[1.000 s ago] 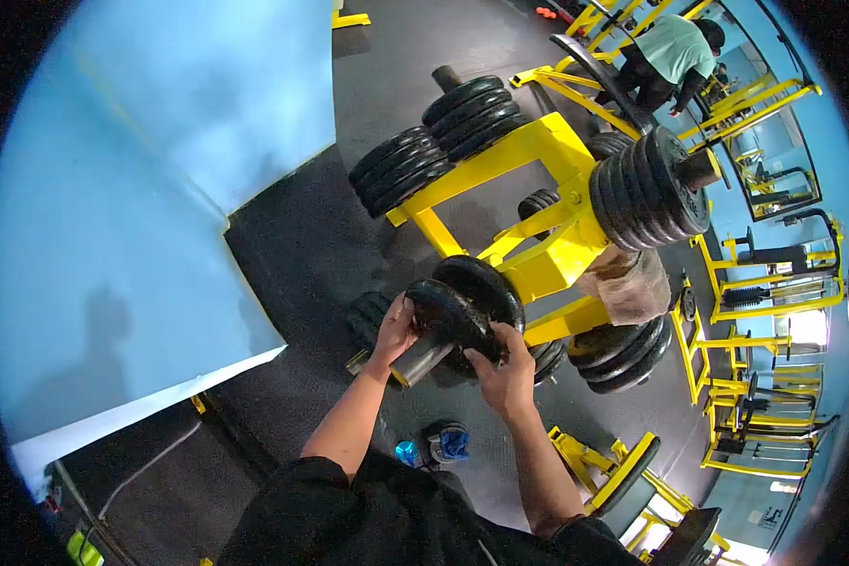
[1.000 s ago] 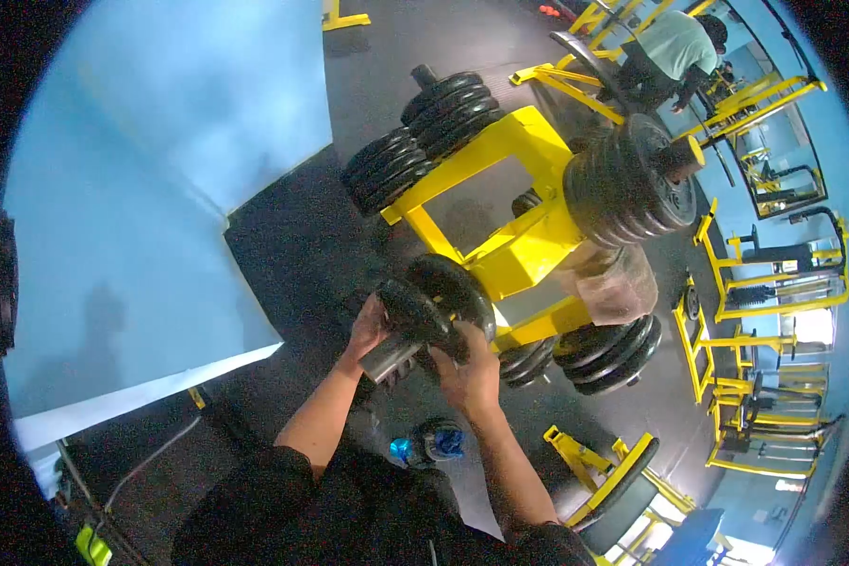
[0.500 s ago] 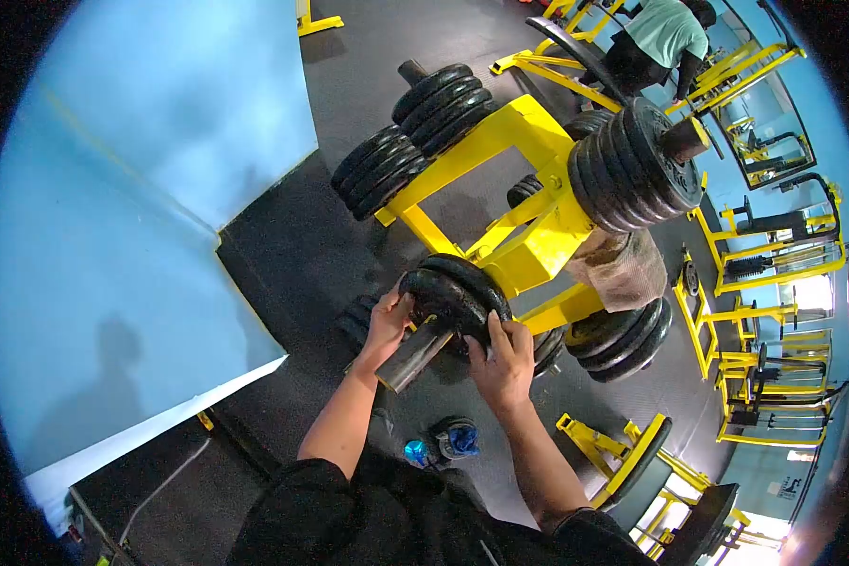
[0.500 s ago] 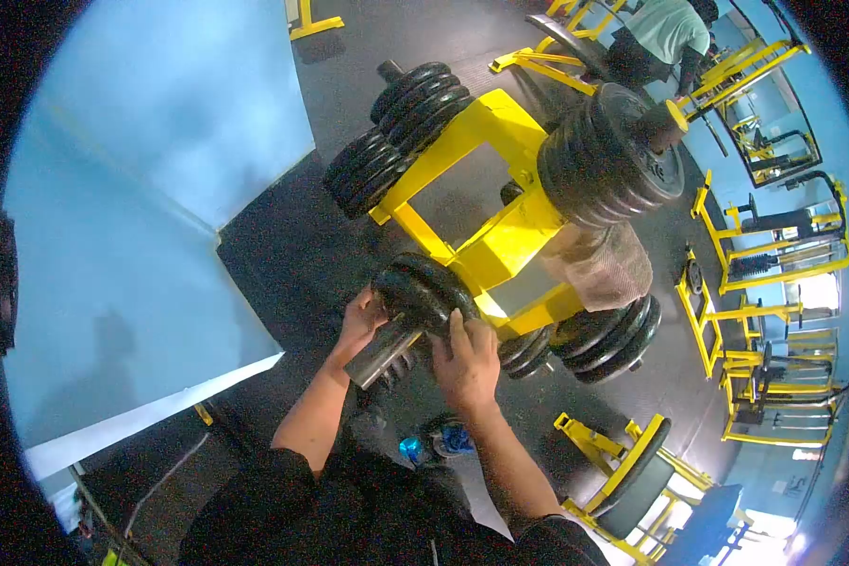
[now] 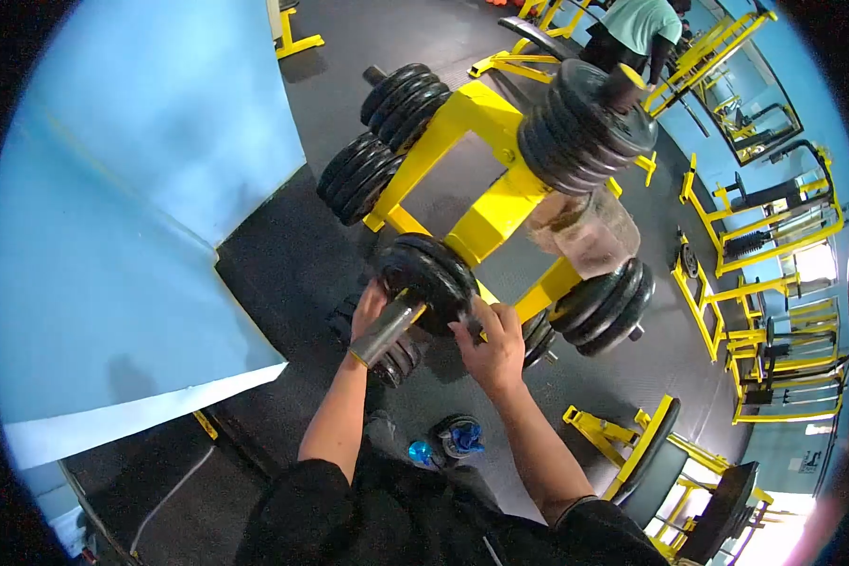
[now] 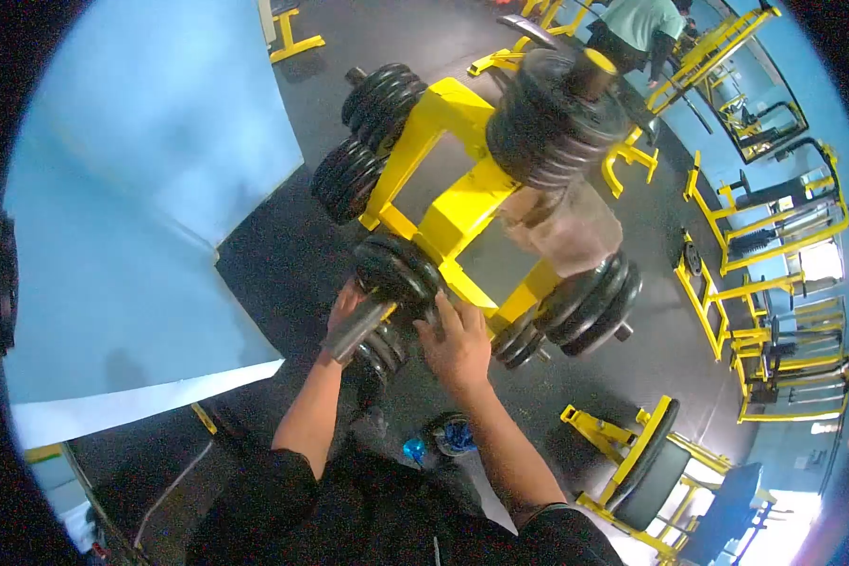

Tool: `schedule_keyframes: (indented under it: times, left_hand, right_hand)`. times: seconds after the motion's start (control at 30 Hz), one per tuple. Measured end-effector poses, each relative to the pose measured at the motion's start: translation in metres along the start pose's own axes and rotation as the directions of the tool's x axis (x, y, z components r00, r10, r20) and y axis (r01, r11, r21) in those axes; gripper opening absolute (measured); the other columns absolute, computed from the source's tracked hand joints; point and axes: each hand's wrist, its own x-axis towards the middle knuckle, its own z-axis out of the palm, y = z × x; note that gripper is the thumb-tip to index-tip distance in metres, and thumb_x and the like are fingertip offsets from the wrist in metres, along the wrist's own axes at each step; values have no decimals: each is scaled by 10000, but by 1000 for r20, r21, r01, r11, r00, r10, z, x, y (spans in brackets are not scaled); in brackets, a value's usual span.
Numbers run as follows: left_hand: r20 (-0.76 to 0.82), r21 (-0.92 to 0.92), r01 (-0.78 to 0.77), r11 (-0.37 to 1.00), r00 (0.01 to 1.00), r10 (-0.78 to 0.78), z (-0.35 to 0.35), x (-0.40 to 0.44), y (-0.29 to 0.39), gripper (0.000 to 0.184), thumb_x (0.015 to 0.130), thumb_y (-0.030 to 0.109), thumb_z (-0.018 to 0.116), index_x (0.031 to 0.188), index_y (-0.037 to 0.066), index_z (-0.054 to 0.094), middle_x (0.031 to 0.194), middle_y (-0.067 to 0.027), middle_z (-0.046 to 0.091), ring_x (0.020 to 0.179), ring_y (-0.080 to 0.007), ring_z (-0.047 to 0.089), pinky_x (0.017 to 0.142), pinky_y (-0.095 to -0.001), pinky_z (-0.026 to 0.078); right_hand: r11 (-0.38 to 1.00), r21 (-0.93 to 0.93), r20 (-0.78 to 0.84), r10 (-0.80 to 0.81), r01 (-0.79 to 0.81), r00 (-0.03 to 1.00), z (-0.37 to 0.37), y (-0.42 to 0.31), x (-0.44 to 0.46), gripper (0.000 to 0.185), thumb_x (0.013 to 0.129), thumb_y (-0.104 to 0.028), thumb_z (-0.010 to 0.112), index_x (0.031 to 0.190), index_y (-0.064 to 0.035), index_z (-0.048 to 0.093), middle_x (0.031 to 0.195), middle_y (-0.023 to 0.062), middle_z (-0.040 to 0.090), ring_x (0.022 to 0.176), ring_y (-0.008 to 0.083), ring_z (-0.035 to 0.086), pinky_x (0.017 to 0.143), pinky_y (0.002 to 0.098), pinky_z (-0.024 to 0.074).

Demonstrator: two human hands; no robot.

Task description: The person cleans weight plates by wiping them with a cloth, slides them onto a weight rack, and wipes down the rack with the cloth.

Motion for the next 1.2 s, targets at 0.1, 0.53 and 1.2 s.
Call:
schedule_keyframes:
  times: [0.1, 0.53, 1.2]
  left_hand:
    - [-301, 47, 370, 928, 891, -340, -1, -53, -36, 386, 924, 351, 566, 1244, 148, 492, 1019, 3, 564, 832, -99, 562, 731, -297, 500]
    - [-435, 194, 416, 888, 848, -303, 97, -286, -164, 648, 872, 395, 638, 1405, 124, 389, 1009, 7, 550, 817, -83, 501, 700, -256, 455]
    - [-601, 777, 629, 0, 743, -295, -101, -424, -597, 1033, 672, 322, 809, 1435, -9, 196, 1354, -290, 365, 1255, -447, 364, 1045, -462, 340]
  right_hand:
    - [999, 15, 29, 35, -36, 999, -22, 16, -26, 500, 679, -199, 788, 1126, -62, 609, 987, 134, 577, 900, 313, 582, 755, 383, 501]
    - [972, 215, 252, 42, -98, 967, -103, 130, -245, 491, 718, -265, 782, 1130, -65, 606, 979, 153, 585, 912, 329, 589, 790, 397, 496]
    - [933, -196, 781, 335, -302, 527, 216, 389, -639, 866, 702, -348, 760, 1431, -193, 320, 1364, 257, 380, 1234, 454, 385, 987, 523, 379]
